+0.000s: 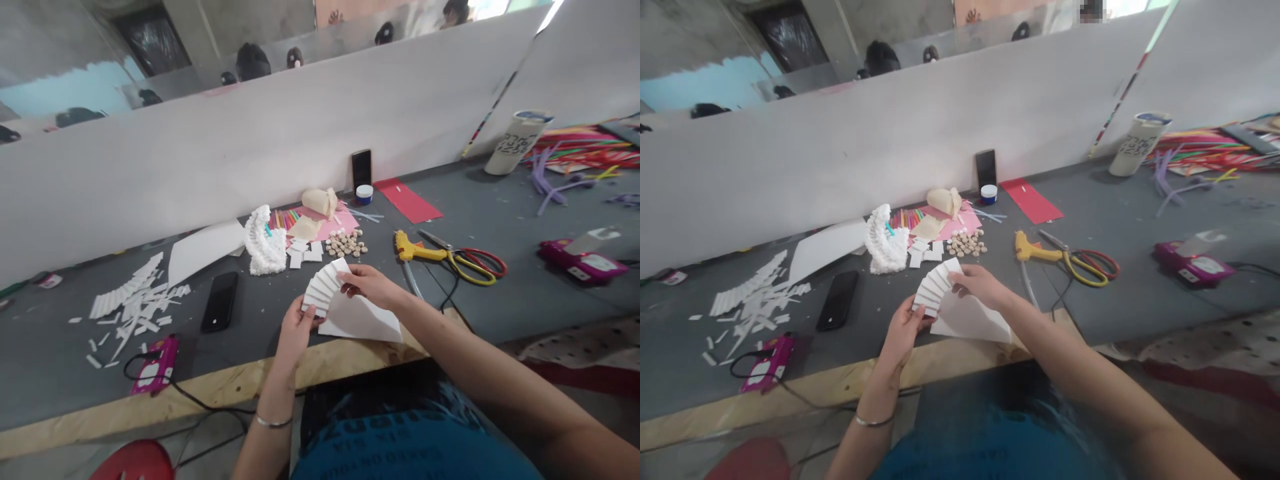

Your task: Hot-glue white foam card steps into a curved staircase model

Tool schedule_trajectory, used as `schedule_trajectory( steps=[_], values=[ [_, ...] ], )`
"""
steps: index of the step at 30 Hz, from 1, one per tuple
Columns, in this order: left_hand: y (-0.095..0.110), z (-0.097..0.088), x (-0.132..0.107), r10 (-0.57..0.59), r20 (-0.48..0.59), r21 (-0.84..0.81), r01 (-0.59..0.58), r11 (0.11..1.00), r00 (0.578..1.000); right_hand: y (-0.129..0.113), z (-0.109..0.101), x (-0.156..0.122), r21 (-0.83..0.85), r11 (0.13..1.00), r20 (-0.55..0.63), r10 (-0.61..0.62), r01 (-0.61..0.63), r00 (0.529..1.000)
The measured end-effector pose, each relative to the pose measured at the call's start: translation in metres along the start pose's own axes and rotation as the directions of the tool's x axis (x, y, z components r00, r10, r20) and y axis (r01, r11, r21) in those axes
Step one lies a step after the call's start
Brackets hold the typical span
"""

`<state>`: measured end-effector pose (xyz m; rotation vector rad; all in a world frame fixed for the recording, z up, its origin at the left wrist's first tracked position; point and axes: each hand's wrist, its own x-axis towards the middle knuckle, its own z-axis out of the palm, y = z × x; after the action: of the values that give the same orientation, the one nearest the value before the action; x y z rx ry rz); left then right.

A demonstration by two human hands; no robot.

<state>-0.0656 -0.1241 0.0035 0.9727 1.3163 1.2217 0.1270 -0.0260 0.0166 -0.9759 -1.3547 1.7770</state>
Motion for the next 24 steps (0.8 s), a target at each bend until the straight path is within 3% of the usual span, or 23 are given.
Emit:
schedule_trajectory(
  steps=[4, 8, 13, 16, 20, 24],
  values=[
    [0.002, 0.01, -0.014, -0.018, 0.064, -0.065, 0.023, 0.998, 0.998, -0.007, 0.001, -0.011, -0.085, 0.996, 0.036, -0.033, 0.036, 0.999],
    [0.001, 0.023, -0.028, -0.001, 0.107, -0.026, 0.004, 1.0, 0.994, -0.01, -0.004, -0.021, -0.17, 0.981, 0.024, -0.088, 0.091, 0.996],
    [-0.002, 0.01, -0.026, 0.11, 0.015, 0.168, -0.111, 0.98, 0.994, -0.005, -0.018, -0.028, -0.333, 0.939, -0.007, -0.095, 0.087, 0.995],
    [0.007, -0.017, -0.001, 0.247, -0.139, 0.307, -0.196, 0.931, 0.959, -0.005, -0.027, -0.027, -0.353, 0.934, -0.022, -0.071, 0.059, 0.997],
    [0.03, -0.058, 0.058, 0.423, -0.353, 0.505, -0.21, 0.837, 0.834, -0.006, -0.032, -0.02, -0.378, 0.924, 0.026, -0.059, 0.064, 0.998],
    [0.048, -0.084, 0.118, 0.507, -0.441, 0.617, -0.161, 0.77, 0.741, -0.003, -0.03, -0.006, -0.365, 0.928, 0.117, -0.037, 0.077, 0.992]
  ],
)
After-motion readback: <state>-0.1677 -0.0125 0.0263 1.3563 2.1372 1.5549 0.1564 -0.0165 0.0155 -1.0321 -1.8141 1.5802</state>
